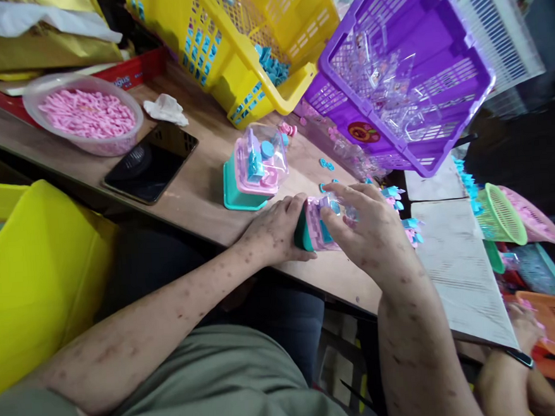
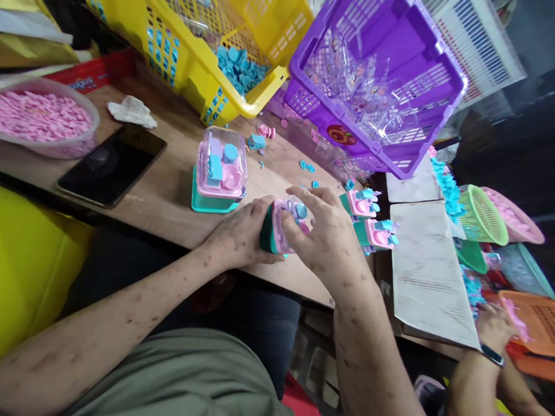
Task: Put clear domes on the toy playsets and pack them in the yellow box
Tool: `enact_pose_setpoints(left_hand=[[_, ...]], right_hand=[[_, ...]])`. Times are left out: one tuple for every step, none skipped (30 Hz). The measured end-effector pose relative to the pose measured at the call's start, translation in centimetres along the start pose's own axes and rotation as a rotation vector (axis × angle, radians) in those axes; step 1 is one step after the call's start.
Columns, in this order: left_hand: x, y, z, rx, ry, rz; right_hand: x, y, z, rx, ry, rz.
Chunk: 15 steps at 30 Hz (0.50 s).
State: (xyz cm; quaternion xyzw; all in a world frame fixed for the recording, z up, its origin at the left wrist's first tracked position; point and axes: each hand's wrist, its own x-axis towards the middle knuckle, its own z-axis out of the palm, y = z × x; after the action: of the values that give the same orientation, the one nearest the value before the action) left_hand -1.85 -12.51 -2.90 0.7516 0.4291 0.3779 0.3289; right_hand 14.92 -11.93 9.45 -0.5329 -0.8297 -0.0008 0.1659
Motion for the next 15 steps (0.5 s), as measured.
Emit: enact_pose_setpoints(left_hand=[[0.0, 0.0, 0.0, 0.002, 0.003, -0.001], [-0.1, 0.0, 0.1, 0.004, 0.006, -0.003], [-0.1, -0.1, 0.2, 0.005, 0.007, -0.002], [-0.1, -0.2, 0.3, 0.006, 0.005, 0.0], [-0.1, -0.3, 0.4, 0.007, 0.002, 0.002], [-0.1, -0.4, 0.5, 0.008, -0.002, 0.009], [-0.1, -0.5, 0.7, 0.008, -0.005, 0.017], [-0.1, -0.6, 0.8, 0.011, -0.005, 0.025], [-0.1, -0.6, 0.9, 0.014, -0.002, 0.031], [-0.1, -0.7, 1.0, 0.018, 0.001, 0.034], [-0.1, -0.7, 1.1, 0.024, 0.004, 0.032], [-0.1, -0.7, 1.1, 0.03, 0.005, 0.025], [-0.1, -0.7, 1.1, 0.036, 0.006, 0.018], [-0.1, -0.6, 1.2, 0.04, 0.006, 0.014], [-0.1, -0.6, 1.1, 0.042, 0.004, 0.01]], right_hand=[[-0.2, 0.0, 0.0, 0.0, 0.002, 0.006], [-0.3, 0.0, -0.1, 0.001, -0.006, 0.006], [-0.4, 0.0, -0.2, 0.005, -0.026, 0.003], [-0.4, 0.0, -0.3, 0.014, -0.053, -0.001], [-0.3, 0.1, -0.5, 0.03, -0.083, -0.008], [0.0, 0.2, -0.8, 0.047, -0.108, -0.019], [0.6, 0.2, -1.1, 0.06, -0.124, -0.034], [1.3, 0.2, -1.5, 0.065, -0.131, -0.055], [2.3, 0.2, -1.9, 0.06, -0.128, -0.081], [3.4, 0.2, -2.3, 0.043, -0.123, -0.105], [4.6, 0.2, -2.6, 0.019, -0.127, -0.125], [5.9, 0.1, -2.7, -0.006, -0.14, -0.142], [7.1, 0.1, -2.6, -0.031, -0.16, -0.16], [8.1, 0.1, -2.3, -0.051, -0.188, -0.182], [9.0, 0.2, -1.6, -0.065, -0.22, -0.209]])
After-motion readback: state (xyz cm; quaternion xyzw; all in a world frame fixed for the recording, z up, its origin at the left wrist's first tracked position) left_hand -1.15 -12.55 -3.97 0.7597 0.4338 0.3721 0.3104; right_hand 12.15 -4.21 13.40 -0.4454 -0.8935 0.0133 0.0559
